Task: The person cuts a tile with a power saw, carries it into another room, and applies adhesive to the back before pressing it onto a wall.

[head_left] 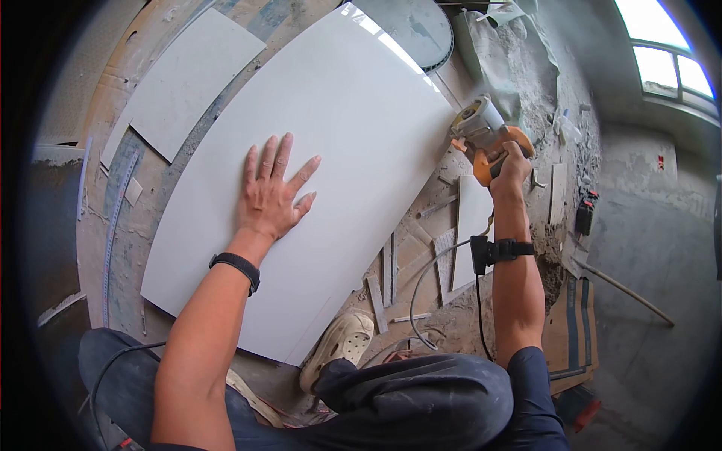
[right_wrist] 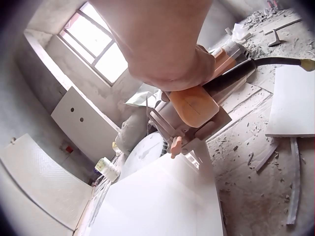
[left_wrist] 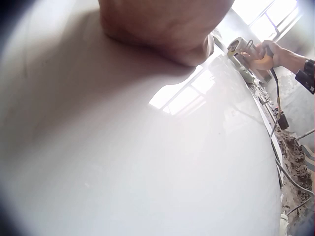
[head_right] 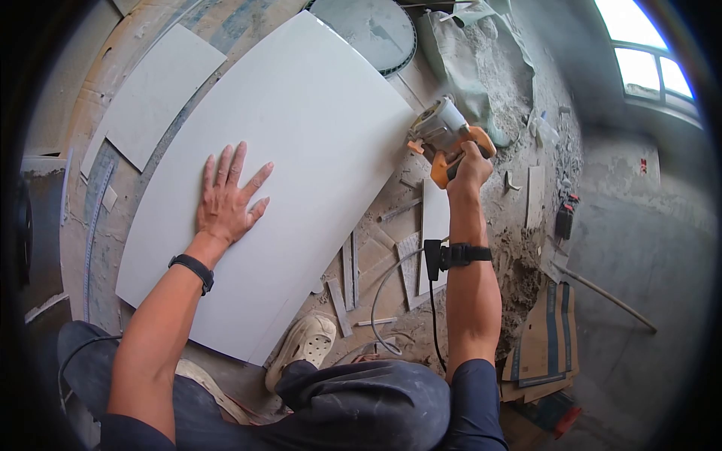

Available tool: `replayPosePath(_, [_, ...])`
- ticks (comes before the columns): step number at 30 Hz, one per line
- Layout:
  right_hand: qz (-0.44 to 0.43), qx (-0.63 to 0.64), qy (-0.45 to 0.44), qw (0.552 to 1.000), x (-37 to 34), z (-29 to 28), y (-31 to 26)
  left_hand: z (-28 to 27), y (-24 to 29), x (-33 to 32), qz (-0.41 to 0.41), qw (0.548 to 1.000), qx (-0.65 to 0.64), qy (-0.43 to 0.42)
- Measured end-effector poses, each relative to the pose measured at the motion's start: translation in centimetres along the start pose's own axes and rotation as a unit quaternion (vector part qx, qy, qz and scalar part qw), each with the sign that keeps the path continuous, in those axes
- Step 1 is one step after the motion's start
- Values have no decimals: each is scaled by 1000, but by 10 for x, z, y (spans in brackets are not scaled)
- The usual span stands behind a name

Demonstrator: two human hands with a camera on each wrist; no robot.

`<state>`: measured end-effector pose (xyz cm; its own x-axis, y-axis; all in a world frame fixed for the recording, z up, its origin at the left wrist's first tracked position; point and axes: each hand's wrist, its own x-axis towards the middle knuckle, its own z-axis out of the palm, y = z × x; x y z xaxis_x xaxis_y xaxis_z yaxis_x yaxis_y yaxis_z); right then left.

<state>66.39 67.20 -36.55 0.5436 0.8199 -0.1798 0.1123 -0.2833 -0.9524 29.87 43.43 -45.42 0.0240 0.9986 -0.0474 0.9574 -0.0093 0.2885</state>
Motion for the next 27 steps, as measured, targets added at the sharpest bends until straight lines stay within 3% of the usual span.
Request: replayPosePath(27, [2,4,-3,1000,0,-4,8,1,-1,-1,3,1000,-15,7])
